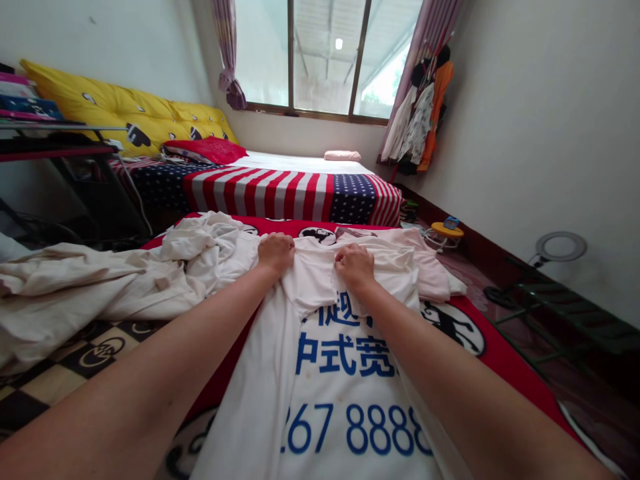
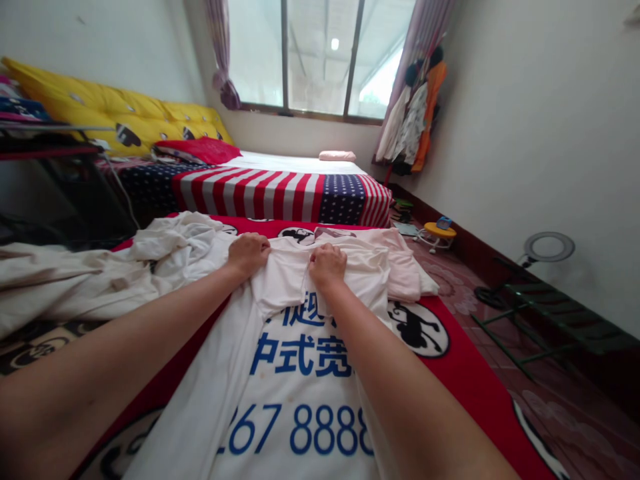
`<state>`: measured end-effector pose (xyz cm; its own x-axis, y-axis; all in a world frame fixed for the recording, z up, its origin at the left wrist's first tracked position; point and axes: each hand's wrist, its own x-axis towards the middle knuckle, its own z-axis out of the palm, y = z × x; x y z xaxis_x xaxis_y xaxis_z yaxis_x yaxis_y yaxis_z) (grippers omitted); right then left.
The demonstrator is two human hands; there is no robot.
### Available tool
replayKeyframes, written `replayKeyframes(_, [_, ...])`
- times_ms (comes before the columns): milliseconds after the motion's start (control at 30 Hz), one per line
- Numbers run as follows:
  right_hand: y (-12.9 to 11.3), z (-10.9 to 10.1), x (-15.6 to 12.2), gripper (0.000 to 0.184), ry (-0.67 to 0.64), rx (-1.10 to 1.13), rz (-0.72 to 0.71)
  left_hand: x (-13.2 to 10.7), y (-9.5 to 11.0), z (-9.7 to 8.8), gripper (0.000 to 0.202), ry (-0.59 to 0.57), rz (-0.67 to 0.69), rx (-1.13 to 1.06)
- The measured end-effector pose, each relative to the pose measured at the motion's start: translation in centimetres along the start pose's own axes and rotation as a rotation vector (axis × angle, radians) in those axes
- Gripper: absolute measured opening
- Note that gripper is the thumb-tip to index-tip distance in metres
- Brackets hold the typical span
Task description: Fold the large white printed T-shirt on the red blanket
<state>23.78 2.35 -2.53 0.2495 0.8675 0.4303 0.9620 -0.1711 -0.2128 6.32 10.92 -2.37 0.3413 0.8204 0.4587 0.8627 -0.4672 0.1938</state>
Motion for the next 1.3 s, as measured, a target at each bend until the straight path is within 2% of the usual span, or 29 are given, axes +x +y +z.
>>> replayKeyframes(67, [0.2, -0.4, 0.0, 0.018, 0.059, 0.066, -0.007, -0.1, 0.0, -0.5, 0.019, 0.027, -0.013, 0.022])
replayKeyframes(133, [0.7, -1.4, -0.3, 0.024, 0.173, 0.162, -0.039, -0.4, 0.6, -1.3, 0.025, 0.058, 0.005, 0.018])
replayKeyframes(200, [1.5, -3.1, -1.3, 0.018, 0.241, 0.241, -0.097, -1.0, 1.5, -2.0, 0.026, 0.036, 0.086, -0.021])
replayKeyframes(233, [2.0, -4.1, -2.0, 0.013, 0.227, 0.259, -0.130, -1.4, 2.1, -2.2, 0.026, 0.003, 0.140, -0.048])
replayKeyframes(300, [2.8, -5.9, -4.0, 0.007, 0.111, 0.242, -0.198, -2.8, 3.2, -2.4, 0.027, -0.082, 0.246, -0.098])
replayKeyframes(367, [3.3, -7.1, -6.1, 0.015, -0.063, 0.163, -0.262, -4.4, 4.1, -2.2, 0.039, -0.219, 0.332, -0.131])
replayKeyframes(433, [3.7, -7.5, -7.9, 0.031, -0.200, 0.087, -0.319, -6.0, 4.7, -1.8, 0.061, -0.393, 0.396, -0.141])
replayKeyframes(500, [3.9, -7.2, -8.8, 0.033, -0.254, 0.050, -0.348, -7.1, 5.0, -1.9, 0.075, -0.509, 0.422, -0.126])
replayKeyframes(533, [4.0, -6.9, -9.1, 0.029, -0.255, 0.046, -0.351, -7.6, 5.1, -2.2, 0.078, -0.507, 0.424, -0.110])
replayKeyframes(600, [4.0, -6.3, -9.1, 0.023, -0.236, 0.066, -0.344, -8.3, 5.0, -3.1, 0.074, -0.421, 0.437, -0.071])
replayKeyframes(667, [4.0, -5.9, -8.9, 0.021, -0.202, 0.117, -0.318, -9.0, 5.0, -4.2, 0.053, -0.316, 0.444, -0.031])
replayKeyframes(733, [3.8, -5.7, -8.6, 0.021, -0.145, 0.184, -0.273, -9.8, 5.0, -5.1, 0.029, -0.268, 0.448, -0.011])
replayKeyframes(767, [3.7, -5.7, -8.5, 0.020, -0.111, 0.217, -0.250, -10.2, 5.1, -5.4, 0.026, -0.261, 0.454, -0.010])
replayKeyframes(933, [2.7, -5.8, -8.1, 0.017, 0.025, 0.348, -0.200, -11.1, 6.1, -5.3, 0.032, -0.183, 0.425, -0.054])
replayKeyframes(1033, [2.0, -5.4, -8.6, 0.019, 0.010, 0.357, -0.197, -11.3, 6.7, -5.0, 0.030, -0.164, 0.407, -0.064])
replayKeyframes(1200, [1.3, -5.2, -9.6, 0.023, -0.135, 0.248, -0.222, -12.1, 7.0, -4.8, 0.025, -0.120, 0.476, -0.109])
replayKeyframes(1300, [1.4, -5.5, -8.6, 0.032, -0.014, 0.224, -0.226, -12.4, 7.1, -4.6, 0.021, -0.039, 0.472, -0.221])
